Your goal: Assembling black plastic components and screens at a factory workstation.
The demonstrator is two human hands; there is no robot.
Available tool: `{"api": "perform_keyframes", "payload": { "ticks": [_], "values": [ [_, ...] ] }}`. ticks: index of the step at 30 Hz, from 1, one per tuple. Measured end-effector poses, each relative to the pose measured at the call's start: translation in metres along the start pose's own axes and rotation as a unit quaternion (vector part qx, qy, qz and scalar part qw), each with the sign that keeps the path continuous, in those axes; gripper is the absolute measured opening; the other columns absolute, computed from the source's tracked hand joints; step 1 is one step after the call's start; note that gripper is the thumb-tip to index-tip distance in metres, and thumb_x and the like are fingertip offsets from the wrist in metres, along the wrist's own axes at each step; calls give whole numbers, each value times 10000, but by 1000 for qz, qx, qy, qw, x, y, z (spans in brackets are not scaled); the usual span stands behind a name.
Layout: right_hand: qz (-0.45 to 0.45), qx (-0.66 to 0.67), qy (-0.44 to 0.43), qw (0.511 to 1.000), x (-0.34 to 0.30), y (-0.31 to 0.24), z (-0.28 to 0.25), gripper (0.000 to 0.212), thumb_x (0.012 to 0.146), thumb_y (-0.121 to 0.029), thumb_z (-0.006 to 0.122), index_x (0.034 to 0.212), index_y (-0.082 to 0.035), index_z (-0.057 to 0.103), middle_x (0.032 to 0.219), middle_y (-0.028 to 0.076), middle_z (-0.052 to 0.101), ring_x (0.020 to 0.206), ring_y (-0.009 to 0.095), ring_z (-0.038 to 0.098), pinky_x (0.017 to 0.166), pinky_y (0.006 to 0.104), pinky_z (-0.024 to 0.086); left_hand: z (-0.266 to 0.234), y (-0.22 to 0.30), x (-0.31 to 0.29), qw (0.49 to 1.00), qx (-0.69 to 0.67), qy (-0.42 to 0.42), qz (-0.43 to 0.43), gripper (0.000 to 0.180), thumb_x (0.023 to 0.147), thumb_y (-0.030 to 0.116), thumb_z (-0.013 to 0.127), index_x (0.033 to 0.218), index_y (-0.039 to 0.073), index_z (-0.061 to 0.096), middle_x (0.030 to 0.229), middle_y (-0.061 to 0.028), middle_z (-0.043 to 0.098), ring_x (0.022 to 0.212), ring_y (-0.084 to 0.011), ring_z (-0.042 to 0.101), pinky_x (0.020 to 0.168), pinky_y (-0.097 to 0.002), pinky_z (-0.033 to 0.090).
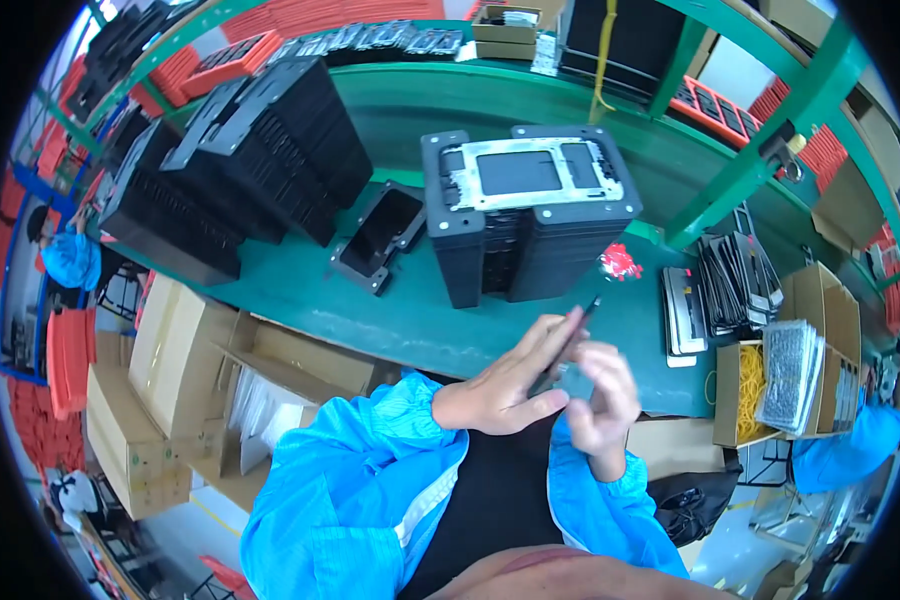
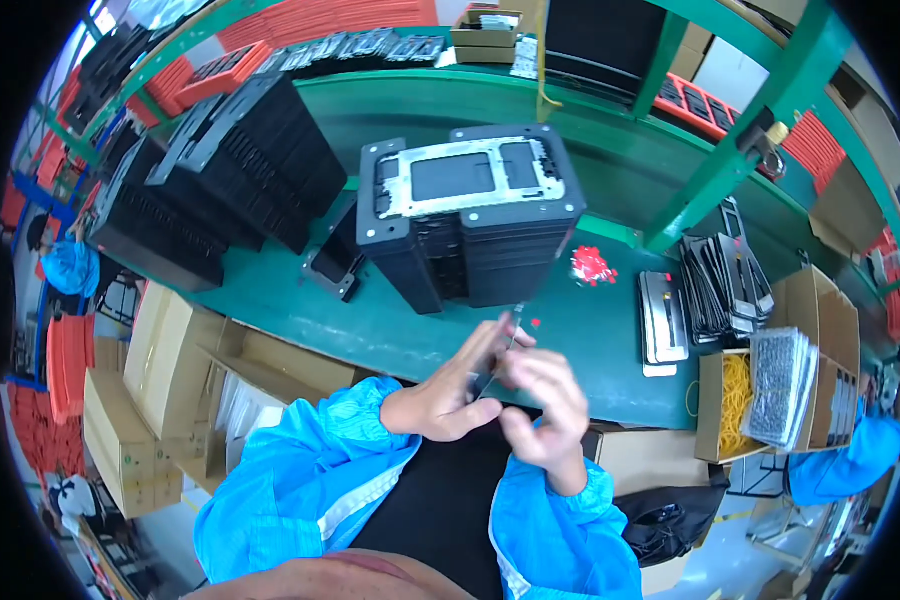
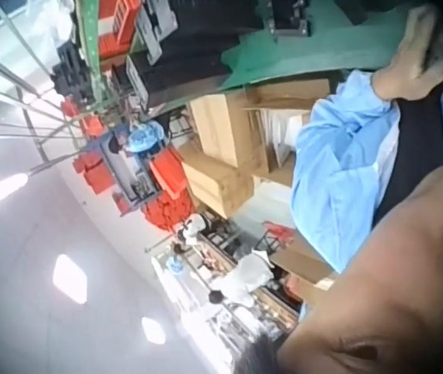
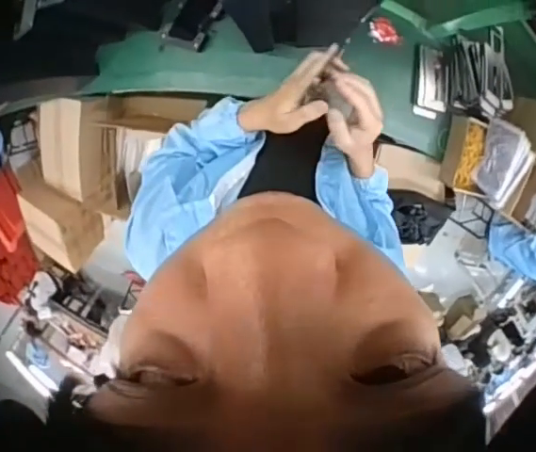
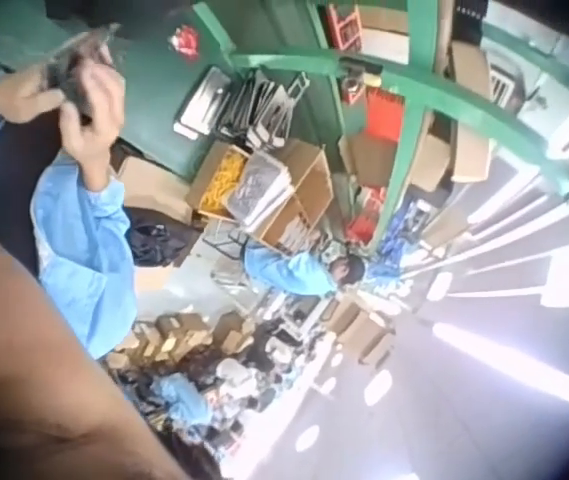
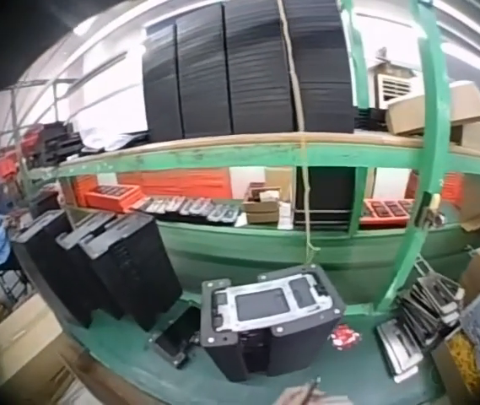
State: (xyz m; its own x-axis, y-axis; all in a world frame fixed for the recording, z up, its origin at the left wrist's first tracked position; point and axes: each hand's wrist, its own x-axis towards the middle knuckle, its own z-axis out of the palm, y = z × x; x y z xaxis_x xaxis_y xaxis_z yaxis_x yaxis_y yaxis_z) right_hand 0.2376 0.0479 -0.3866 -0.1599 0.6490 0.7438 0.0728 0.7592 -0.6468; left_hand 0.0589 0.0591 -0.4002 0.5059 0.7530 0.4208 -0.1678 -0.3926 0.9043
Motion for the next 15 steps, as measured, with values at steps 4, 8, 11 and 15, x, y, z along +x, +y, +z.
{"api": "perform_keyframes", "payload": {
  "ticks": [4,8,11,15],
  "values": [
    [188,243,177,935,-12,13,20,380,968,-236,697,1225,16,574,1136,115,626,1048,242,626,931,386,515,-1,7,-19,959,281,-18,-33,945,812,211,837,1580,80,302,1443,-246,362,1252,-431,488,959,-487,502],
    [322,279,162,890,-16,9,40,468,975,-375,702,1199,6,547,1085,77,582,1035,187,585,963,349,478,-1,-1,-42,939,343,21,-32,1013,753,234,879,1576,86,306,1392,-243,379,1203,-454,496,946,-478,511],
    [324,358,135,865,-26,7,48,344,995,-314,678,1130,-25,550,1090,59,576,1005,157,598,925,327,501,-2,0,-50,929,368,29,-29,1040,746,258,886,1580,80,290,1386,-233,388,1187,-441,507,935,-471,515],
    [285,311,74,904,-33,0,49,364,1006,-402,642,967,-59,526,1016,63,560,938,149,561,861,313,473,-1,5,-63,932,362,18,0,996,797,264,849,1597,117,274,1346,-228,417,1167,-422,518,910,-457,522]
  ]
}}
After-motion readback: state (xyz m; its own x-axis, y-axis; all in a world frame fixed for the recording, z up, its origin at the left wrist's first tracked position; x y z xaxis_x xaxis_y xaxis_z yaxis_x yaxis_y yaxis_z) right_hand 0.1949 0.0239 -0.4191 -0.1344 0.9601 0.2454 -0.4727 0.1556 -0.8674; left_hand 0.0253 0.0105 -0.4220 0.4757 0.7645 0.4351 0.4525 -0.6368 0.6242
